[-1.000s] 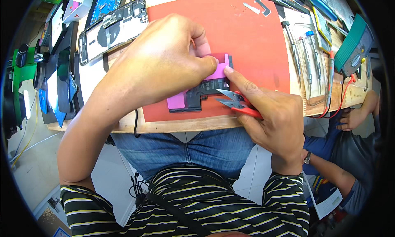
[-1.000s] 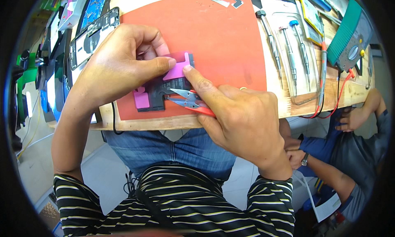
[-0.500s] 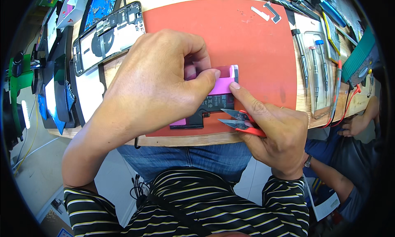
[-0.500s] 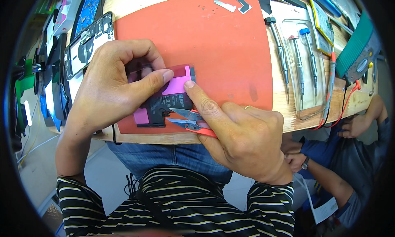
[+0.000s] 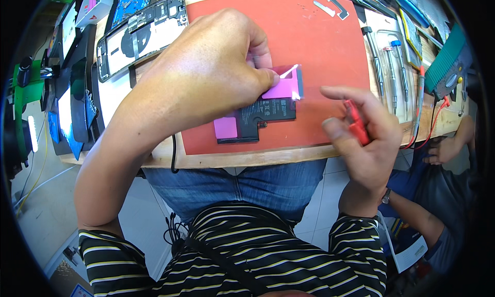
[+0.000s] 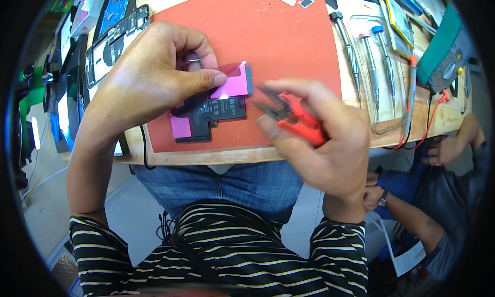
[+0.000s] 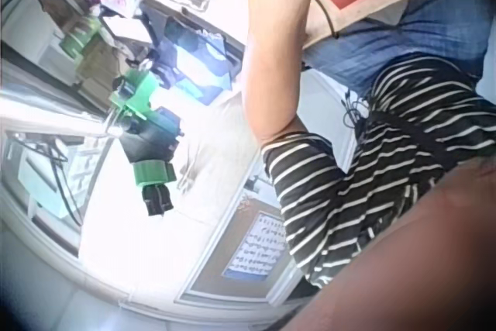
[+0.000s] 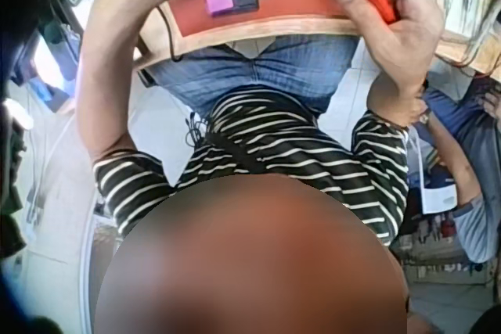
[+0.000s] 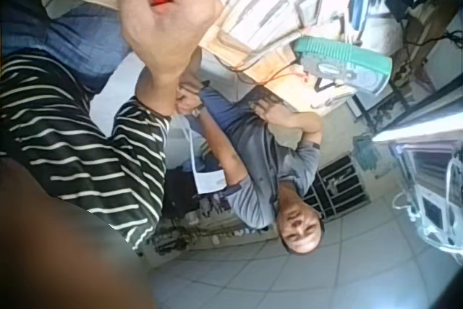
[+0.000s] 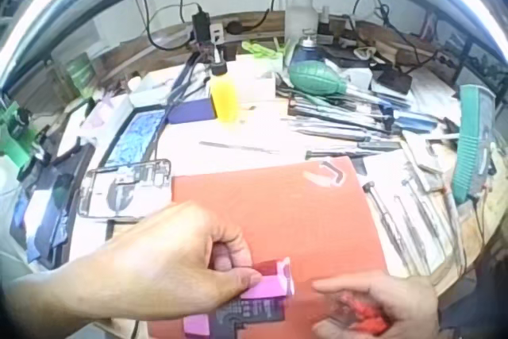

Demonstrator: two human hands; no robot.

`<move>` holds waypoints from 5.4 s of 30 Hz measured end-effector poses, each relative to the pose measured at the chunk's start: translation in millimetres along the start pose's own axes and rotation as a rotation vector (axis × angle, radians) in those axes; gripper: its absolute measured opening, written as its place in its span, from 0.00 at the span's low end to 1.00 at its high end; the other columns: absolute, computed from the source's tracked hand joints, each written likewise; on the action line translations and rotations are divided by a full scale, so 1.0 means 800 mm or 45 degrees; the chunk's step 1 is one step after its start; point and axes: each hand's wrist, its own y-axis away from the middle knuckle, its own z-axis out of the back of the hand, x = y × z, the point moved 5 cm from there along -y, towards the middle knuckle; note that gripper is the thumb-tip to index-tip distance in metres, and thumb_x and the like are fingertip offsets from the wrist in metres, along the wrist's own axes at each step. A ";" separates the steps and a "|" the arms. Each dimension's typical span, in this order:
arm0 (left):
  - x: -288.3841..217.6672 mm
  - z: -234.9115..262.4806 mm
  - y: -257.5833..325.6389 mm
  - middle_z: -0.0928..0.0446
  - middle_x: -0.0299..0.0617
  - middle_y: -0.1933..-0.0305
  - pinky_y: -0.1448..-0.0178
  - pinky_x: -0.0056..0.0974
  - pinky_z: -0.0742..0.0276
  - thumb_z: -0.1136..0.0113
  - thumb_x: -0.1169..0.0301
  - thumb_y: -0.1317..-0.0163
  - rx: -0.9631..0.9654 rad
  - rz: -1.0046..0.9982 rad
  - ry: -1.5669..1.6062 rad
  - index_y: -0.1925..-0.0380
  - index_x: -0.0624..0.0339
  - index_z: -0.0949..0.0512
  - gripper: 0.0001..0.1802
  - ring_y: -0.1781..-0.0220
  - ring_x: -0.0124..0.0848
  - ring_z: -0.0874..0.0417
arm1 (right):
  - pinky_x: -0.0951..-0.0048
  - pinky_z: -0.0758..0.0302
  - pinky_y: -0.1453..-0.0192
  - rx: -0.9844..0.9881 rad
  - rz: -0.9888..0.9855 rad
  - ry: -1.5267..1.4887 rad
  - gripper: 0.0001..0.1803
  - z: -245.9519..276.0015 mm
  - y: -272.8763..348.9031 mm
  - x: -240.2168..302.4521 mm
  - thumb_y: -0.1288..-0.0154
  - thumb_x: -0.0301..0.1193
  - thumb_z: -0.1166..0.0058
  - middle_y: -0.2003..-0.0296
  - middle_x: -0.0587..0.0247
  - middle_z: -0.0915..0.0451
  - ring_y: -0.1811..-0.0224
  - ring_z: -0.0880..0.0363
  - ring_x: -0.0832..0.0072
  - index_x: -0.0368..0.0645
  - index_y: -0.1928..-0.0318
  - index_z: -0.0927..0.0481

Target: The person applies pink adhesive tape to a new phone battery, trims the excess with scissors, and peels off the backing. They then place the battery into the phone chassis and connect the battery connector using a screwdriver.

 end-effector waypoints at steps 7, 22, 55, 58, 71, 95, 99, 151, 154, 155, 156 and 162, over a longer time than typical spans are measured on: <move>0.002 0.031 0.009 0.18 0.35 0.74 0.62 0.24 0.27 0.29 0.74 0.43 -0.184 -0.225 0.495 0.72 0.62 0.19 0.06 0.73 0.18 0.21 | 0.86 0.42 0.69 -0.081 -0.197 -0.391 0.10 0.019 -0.002 -0.015 0.33 0.27 0.35 0.73 0.77 0.24 0.74 0.34 0.92 0.34 0.56 0.15; 0.014 0.005 0.029 0.15 0.44 0.64 0.62 0.28 0.14 0.30 0.78 0.38 -0.260 -0.288 0.956 0.42 0.69 0.27 0.25 0.65 0.35 0.09 | 0.81 0.47 0.76 0.558 -0.451 -0.541 0.16 0.003 -0.001 0.007 0.25 0.36 0.49 0.80 0.82 0.37 0.79 0.44 0.91 0.34 0.54 0.18; 0.006 -0.008 0.039 0.15 0.46 0.62 0.56 0.29 0.17 0.28 0.77 0.39 -0.352 -0.399 0.987 0.37 0.74 0.32 0.33 0.63 0.31 0.11 | 0.78 0.50 0.79 0.479 -0.365 -0.417 0.21 -0.017 -0.035 0.012 0.22 0.42 0.55 0.85 0.77 0.40 0.85 0.47 0.87 0.39 0.62 0.17; 0.006 -0.008 0.037 0.15 0.46 0.62 0.56 0.29 0.17 0.28 0.78 0.39 -0.356 -0.407 0.975 0.37 0.74 0.32 0.33 0.63 0.31 0.11 | 0.79 0.52 0.82 0.471 -0.338 -0.376 0.22 -0.019 -0.039 0.008 0.23 0.45 0.56 0.86 0.77 0.39 0.87 0.49 0.88 0.38 0.61 0.19; 0.004 -0.008 0.034 0.15 0.47 0.61 0.56 0.29 0.16 0.29 0.78 0.38 -0.355 -0.423 0.978 0.36 0.75 0.32 0.33 0.63 0.32 0.10 | 0.79 0.49 0.82 0.487 -0.463 -0.513 0.21 -0.013 -0.036 0.002 0.22 0.42 0.56 0.86 0.76 0.40 0.86 0.47 0.87 0.39 0.62 0.17; 0.008 -0.011 0.025 0.15 0.46 0.61 0.53 0.30 0.15 0.29 0.77 0.38 -0.335 -0.402 0.976 0.34 0.76 0.34 0.35 0.62 0.31 0.10 | 0.77 0.50 0.79 0.433 -0.395 -0.406 0.21 -0.016 -0.039 0.000 0.22 0.42 0.57 0.84 0.76 0.40 0.84 0.48 0.87 0.40 0.68 0.24; 0.009 -0.011 0.024 0.15 0.46 0.61 0.53 0.30 0.15 0.29 0.77 0.38 -0.324 -0.389 1.013 0.34 0.76 0.34 0.35 0.62 0.31 0.10 | 0.78 0.50 0.79 0.408 -0.437 -0.405 0.21 -0.016 -0.038 -0.001 0.22 0.42 0.56 0.84 0.76 0.39 0.84 0.47 0.87 0.40 0.69 0.24; 0.018 0.012 0.074 0.17 0.47 0.65 0.52 0.46 0.23 0.28 0.67 0.43 -0.960 -0.824 -0.243 0.63 0.61 0.17 0.12 0.59 0.44 0.18 | 0.74 0.28 0.67 0.604 0.096 0.777 0.13 0.012 -0.112 0.017 0.43 0.27 0.27 0.76 0.69 0.23 0.72 0.25 0.80 0.38 0.63 0.19; 0.010 -0.009 0.072 0.17 0.49 0.64 0.48 0.48 0.23 0.29 0.65 0.43 -0.848 -0.746 -0.198 0.63 0.62 0.17 0.13 0.55 0.47 0.19 | 0.74 0.29 0.68 0.597 0.101 0.757 0.12 0.011 -0.112 0.018 0.44 0.26 0.27 0.78 0.70 0.23 0.74 0.26 0.81 0.38 0.65 0.20; 0.002 -0.015 0.071 0.17 0.49 0.63 0.47 0.49 0.23 0.29 0.65 0.43 -0.843 -0.791 -0.276 0.63 0.62 0.17 0.13 0.55 0.47 0.19 | 0.74 0.29 0.69 0.618 0.047 0.777 0.12 0.012 -0.112 0.016 0.44 0.26 0.27 0.78 0.70 0.23 0.75 0.26 0.81 0.38 0.65 0.20; -0.004 -0.020 0.069 0.18 0.51 0.62 0.46 0.50 0.23 0.30 0.65 0.43 -0.834 -0.795 -0.330 0.62 0.63 0.16 0.14 0.53 0.49 0.19 | 0.74 0.29 0.69 0.658 0.045 0.799 0.12 0.011 -0.113 0.017 0.44 0.26 0.27 0.79 0.70 0.23 0.75 0.26 0.81 0.38 0.66 0.20; -0.016 -0.029 0.051 0.16 0.52 0.63 0.46 0.50 0.23 0.30 0.68 0.43 -0.747 -0.748 -0.126 0.61 0.66 0.16 0.14 0.52 0.49 0.19 | 0.77 0.30 0.68 0.767 -0.052 0.628 0.10 0.009 -0.112 0.015 0.41 0.24 0.30 0.77 0.71 0.23 0.74 0.27 0.84 0.37 0.64 0.20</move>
